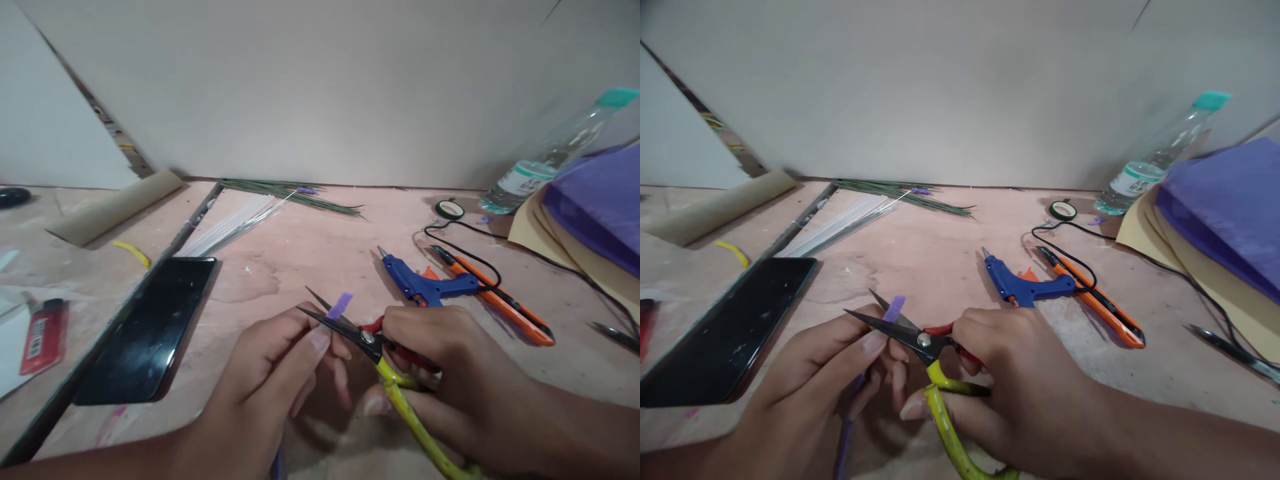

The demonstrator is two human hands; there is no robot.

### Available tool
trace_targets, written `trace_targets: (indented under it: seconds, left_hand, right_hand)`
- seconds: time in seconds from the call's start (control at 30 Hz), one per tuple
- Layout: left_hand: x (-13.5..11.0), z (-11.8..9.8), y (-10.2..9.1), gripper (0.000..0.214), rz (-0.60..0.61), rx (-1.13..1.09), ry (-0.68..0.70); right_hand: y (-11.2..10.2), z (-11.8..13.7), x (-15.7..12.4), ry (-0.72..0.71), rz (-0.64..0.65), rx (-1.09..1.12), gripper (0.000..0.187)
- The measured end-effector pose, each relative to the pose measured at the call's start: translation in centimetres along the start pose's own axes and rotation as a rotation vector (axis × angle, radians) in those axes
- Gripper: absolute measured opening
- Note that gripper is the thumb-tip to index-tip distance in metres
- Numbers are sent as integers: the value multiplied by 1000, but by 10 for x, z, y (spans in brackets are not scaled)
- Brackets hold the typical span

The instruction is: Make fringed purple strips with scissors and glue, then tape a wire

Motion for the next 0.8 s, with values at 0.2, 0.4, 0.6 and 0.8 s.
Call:
trace_targets:
  seconds: [0.2, 0.4, 0.6, 0.8]
  left_hand:
    - [4, -9, -1, 40, -4, 62, 109]
    - [4, -10, 0, 38, 54, 87, 138]
    - [6, -14, 3, 38, 50, 95, 163]
    - [5, -16, 2, 41, 45, 159, 137]
  right_hand:
    - [3, -2, 0, 15, 11, 80, 50]
    - [3, -1, -1, 11, 14, 117, 52]
    - [2, -2, -2, 28, 23, 131, 54]
    - [1, -3, -3, 20, 6, 115, 57]
Point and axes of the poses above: each hand's wrist, its own x-axis towards the middle knuckle, its own y-axis out of the palm, z = x × y, the point moved 5 cm from there along x, towards the middle knuckle, and after that the axes turned 11 degrees about x, right-handed, at the moved point
